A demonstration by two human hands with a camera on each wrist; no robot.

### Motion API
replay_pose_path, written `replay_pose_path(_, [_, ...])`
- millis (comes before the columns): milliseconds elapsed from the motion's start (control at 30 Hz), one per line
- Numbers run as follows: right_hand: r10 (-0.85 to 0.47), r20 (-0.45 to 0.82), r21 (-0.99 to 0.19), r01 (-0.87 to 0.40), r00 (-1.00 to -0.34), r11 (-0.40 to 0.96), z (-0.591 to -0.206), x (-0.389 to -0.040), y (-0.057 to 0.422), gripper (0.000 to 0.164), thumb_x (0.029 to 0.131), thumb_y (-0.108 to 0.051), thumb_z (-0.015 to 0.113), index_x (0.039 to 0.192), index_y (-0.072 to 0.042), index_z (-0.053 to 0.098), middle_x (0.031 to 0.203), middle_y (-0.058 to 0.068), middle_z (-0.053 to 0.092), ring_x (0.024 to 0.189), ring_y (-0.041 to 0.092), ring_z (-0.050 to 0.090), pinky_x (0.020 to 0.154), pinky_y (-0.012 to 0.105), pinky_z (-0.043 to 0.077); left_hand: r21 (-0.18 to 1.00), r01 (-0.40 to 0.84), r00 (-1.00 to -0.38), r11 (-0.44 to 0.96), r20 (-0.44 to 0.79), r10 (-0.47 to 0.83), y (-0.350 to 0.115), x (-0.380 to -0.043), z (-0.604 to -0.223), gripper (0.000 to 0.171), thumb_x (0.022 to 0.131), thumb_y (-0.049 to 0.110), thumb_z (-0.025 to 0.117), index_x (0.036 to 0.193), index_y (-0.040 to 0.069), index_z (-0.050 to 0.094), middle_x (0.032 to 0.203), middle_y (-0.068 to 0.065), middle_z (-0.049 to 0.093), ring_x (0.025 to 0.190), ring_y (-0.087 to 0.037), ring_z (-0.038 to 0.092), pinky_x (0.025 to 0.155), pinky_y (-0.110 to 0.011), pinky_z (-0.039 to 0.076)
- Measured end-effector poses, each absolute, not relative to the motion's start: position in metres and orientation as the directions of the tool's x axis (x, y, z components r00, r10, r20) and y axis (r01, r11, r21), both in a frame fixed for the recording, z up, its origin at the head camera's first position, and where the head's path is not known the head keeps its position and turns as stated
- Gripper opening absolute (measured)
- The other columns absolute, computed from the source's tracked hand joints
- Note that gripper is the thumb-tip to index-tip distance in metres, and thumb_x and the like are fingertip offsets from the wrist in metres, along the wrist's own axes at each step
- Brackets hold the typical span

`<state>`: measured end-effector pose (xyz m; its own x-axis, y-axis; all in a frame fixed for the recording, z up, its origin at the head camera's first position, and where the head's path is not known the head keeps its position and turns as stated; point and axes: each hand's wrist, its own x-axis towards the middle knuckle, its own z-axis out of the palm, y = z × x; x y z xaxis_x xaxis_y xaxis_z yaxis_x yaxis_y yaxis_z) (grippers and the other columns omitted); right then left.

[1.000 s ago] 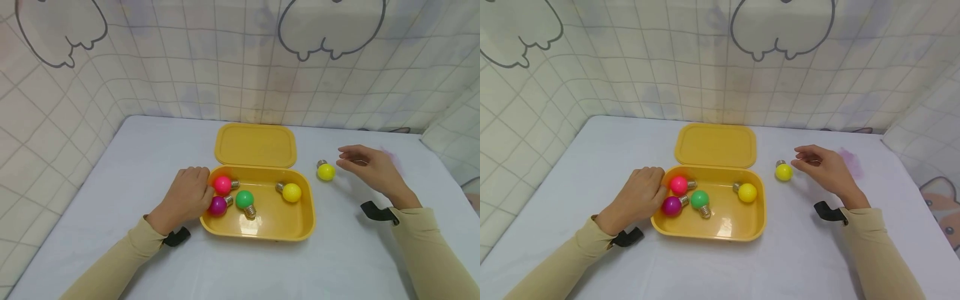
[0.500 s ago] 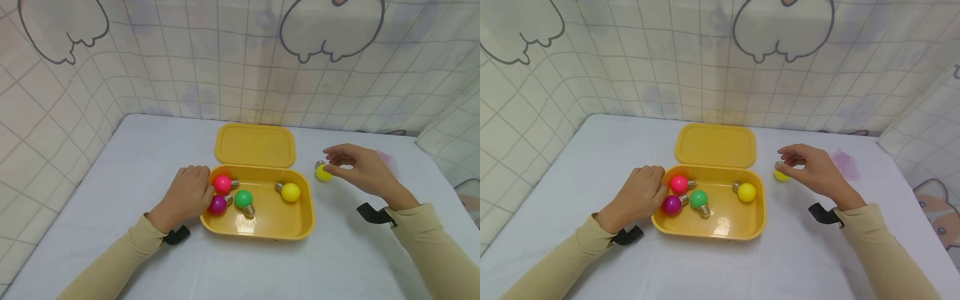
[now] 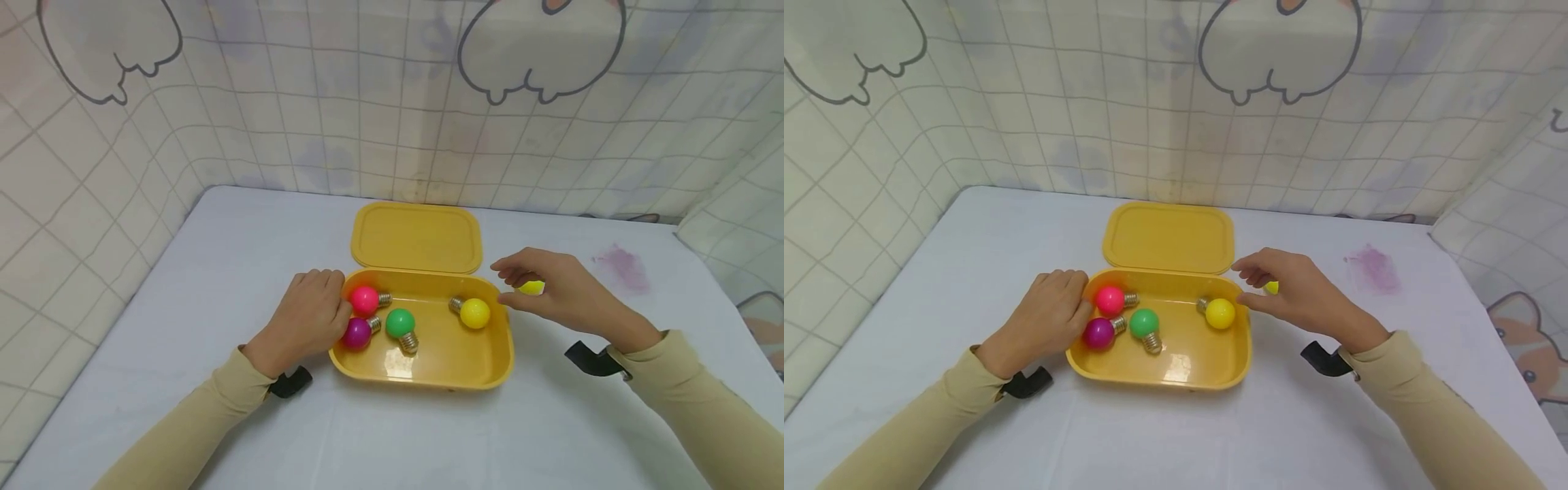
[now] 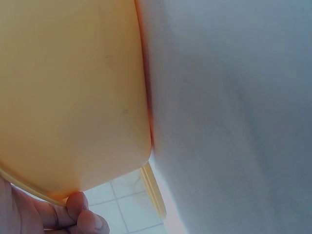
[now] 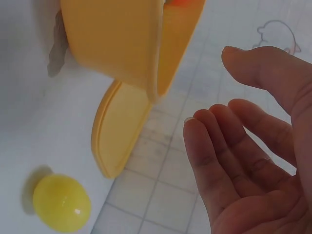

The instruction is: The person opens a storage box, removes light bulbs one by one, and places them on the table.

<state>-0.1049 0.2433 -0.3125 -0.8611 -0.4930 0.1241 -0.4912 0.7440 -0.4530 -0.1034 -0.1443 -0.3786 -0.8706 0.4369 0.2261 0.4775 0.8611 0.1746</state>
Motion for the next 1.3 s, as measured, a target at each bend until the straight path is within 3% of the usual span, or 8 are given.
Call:
replay_pose_path(100, [-0.522, 0.122, -0.462, -0.514, -0.844, 0.723, -0.312, -0.102, 0.237, 0.041, 0.086, -0.021, 0.083, 0.124, -0.014, 0.07, 0.108, -0.004, 0.074, 0.096, 0.011, 0.07, 0.089, 0.038, 0.061, 0.172, 0.479, -0.869, 0.861, 0.229, 0.438, -0.144, -0.104, -0.379, 0.015, 0.093, 0.02, 0.047, 0.084, 0.009, 0.047, 0.071, -0.004, 0.043, 0.071, -0.022, 0.042, 0.079, -0.039, 0.039])
replay_pose_path(367, [-0.574, 0.087, -0.481, -0.539, -0.814, 0.692, -0.313, -0.098, 0.223, 0.038, 0.087, -0.019, 0.083, 0.122, -0.012, 0.071, 0.109, -0.002, 0.074, 0.095, 0.01, 0.068, 0.085, 0.024, 0.059, 0.166, 0.487, -0.862, 0.857, 0.245, 0.443, -0.145, -0.104, -0.379, 0.015, 0.093, 0.02, 0.047, 0.084, 0.009, 0.047, 0.07, -0.004, 0.043, 0.07, -0.022, 0.042, 0.078, -0.038, 0.039])
replay_pose_path(600, [-0.621, 0.058, -0.463, -0.572, -0.782, 0.677, -0.317, -0.098, 0.214, 0.037, 0.087, -0.023, 0.082, 0.121, -0.015, 0.073, 0.111, -0.006, 0.074, 0.096, 0.008, 0.067, 0.087, 0.029, 0.051, 0.165, 0.485, -0.864, 0.859, 0.241, 0.441, -0.145, -0.105, -0.38, 0.015, 0.093, 0.021, 0.047, 0.085, 0.008, 0.047, 0.071, -0.004, 0.043, 0.07, -0.022, 0.043, 0.078, -0.038, 0.039])
replay_pose_path(800, [-0.661, 0.004, -0.48, -0.581, -0.751, 0.657, -0.32, -0.099, 0.207, 0.036, 0.089, -0.02, 0.081, 0.123, -0.015, 0.072, 0.111, -0.004, 0.072, 0.1, 0.011, 0.068, 0.089, 0.035, 0.06, 0.167, 0.482, -0.867, 0.86, 0.233, 0.44, -0.145, -0.105, -0.379, 0.016, 0.094, 0.022, 0.047, 0.086, 0.008, 0.048, 0.071, -0.004, 0.044, 0.071, -0.022, 0.044, 0.079, -0.039, 0.04])
replay_pose_path(1300, [-0.699, -0.078, -0.439, -0.605, -0.71, 0.664, -0.323, -0.106, 0.194, 0.03, 0.092, -0.014, 0.077, 0.121, -0.01, 0.072, 0.117, 0.001, 0.074, 0.108, 0.016, 0.067, 0.094, 0.039, 0.058, 0.169, 0.481, -0.867, 0.86, 0.236, 0.439, -0.145, -0.105, -0.378, 0.015, 0.094, 0.02, 0.046, 0.085, 0.008, 0.048, 0.071, -0.005, 0.045, 0.071, -0.023, 0.044, 0.079, -0.038, 0.04])
